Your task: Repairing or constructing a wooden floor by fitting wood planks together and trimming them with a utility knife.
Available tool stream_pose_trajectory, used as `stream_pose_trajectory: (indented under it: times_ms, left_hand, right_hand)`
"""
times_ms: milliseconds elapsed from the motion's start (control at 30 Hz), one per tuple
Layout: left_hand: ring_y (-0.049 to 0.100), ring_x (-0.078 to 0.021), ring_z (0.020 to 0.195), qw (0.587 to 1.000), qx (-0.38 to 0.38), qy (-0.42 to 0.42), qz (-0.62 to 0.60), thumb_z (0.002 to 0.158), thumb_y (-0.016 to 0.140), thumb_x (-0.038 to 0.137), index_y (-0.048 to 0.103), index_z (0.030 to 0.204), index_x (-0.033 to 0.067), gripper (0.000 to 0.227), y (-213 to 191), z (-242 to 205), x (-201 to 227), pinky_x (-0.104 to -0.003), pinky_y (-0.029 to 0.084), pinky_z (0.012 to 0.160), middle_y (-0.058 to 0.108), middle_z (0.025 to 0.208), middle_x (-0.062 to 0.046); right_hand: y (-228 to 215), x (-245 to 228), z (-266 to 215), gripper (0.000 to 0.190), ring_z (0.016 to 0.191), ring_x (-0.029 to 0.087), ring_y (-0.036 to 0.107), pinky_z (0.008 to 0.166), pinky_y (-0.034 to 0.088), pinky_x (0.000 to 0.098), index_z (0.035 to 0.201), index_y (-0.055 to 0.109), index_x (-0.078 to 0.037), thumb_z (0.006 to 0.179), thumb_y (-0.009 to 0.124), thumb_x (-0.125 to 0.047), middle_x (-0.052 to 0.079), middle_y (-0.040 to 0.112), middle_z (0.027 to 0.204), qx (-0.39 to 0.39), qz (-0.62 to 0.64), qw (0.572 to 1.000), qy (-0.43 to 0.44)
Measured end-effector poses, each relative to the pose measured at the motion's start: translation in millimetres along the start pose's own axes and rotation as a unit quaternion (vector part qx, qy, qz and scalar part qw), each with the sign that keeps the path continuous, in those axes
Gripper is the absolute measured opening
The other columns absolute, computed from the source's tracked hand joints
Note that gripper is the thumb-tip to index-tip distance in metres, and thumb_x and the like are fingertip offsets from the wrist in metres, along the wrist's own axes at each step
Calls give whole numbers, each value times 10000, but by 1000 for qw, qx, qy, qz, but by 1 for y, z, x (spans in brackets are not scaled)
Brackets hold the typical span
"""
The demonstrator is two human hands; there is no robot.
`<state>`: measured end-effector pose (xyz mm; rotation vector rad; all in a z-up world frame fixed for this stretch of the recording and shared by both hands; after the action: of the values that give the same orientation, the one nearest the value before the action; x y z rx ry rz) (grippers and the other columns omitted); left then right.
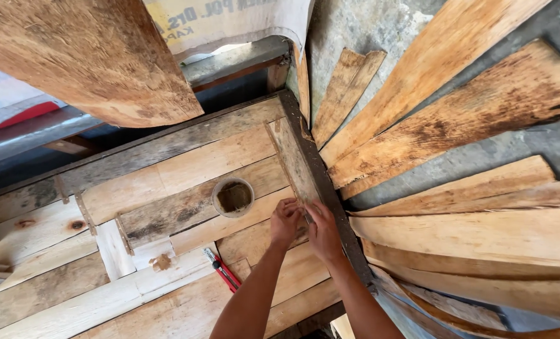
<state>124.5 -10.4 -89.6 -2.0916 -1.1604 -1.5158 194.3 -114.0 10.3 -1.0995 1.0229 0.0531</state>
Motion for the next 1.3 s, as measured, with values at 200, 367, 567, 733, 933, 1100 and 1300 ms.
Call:
stream_pose_trajectory:
  times_ms: [200, 367, 567, 733, 933, 1100, 1300]
  left_hand:
    - [747, -167, 905, 995, 40, -52, 75, 912, 699, 49, 584, 1330, 72, 434, 6, -18, 49, -305, 574, 773, 812, 1028, -115]
    - [749, -140, 994, 978, 28, -87, 185, 901, 700, 93, 504, 1482, 205, 623, 4, -22, 57, -332, 595, 871, 801, 1085, -27]
    - [760, -159, 989, 980, 22, -79, 181, 900, 697, 77, 501, 1486, 216, 633, 5, -23, 58, -348, 602, 877, 798, 1060, -38]
    - [771, -167, 953, 981, 19, -49, 186, 889, 707, 66, 488, 1496, 210, 661, 4, -23, 52, -343, 598, 882, 810, 1007, -52]
    - [771, -171, 983, 979, 14, -60, 194, 911, 698, 93, 480, 1507, 206, 645, 1, -18, 40, -326, 607, 907, 804, 1088, -61]
    - [664, -231, 1194, 942, -103, -13, -318, 863, 666, 349, 513, 1522, 200, 692, 2, 12, -37, -416, 583, 985, 641, 1364, -80]
    - [605, -187, 1258, 990, -66, 110, 49, 999, 651, 382, 495, 1482, 80, 591, -22, 53, -134, -368, 516, 1088, 606, 1402, -110]
  right_hand:
    - [1, -3, 1, 686, 1374, 411, 476, 1163, 389, 467, 1466, 550, -79, 808, 542, 117, 214, 485, 1470, -46, -22, 998, -32]
    - [0, -2, 11, 683, 1367, 415, 445, 1136, 389, 464, 1437, 568, -118, 796, 591, 116, 217, 442, 1495, -90, -64, 994, 26]
    - [-2, -1, 14, 654, 1378, 422, 465, 1143, 407, 465, 1402, 599, -107, 796, 579, 137, 226, 455, 1509, -88, -47, 994, -34]
    - [-3, 4, 17, 607, 1352, 427, 480, 1132, 414, 464, 1374, 605, -91, 807, 577, 123, 226, 466, 1488, -84, -59, 995, 4]
    - [8, -14, 27, 555, 1361, 419, 496, 1160, 407, 477, 1435, 571, -76, 888, 565, 19, 228, 493, 1488, -34, -47, 998, -30]
    - [48, -73, 50, 511, 1445, 406, 422, 1219, 345, 528, 1486, 541, -124, 980, 584, -176, 215, 408, 1570, -93, -50, 990, -89]
    - [91, -111, 72, 554, 1576, 404, -125, 1281, 21, 564, 1484, 539, -268, 1014, 448, -547, 106, -113, 1722, -299, -187, 935, -28]
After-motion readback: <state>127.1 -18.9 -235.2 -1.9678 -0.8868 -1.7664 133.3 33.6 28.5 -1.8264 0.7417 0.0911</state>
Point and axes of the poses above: each hand's wrist, its own z-axis towards the middle knuckle, its own y-axis out of the palm, x = y × z, the point moved 3 cm from there along z, towards the middle knuckle
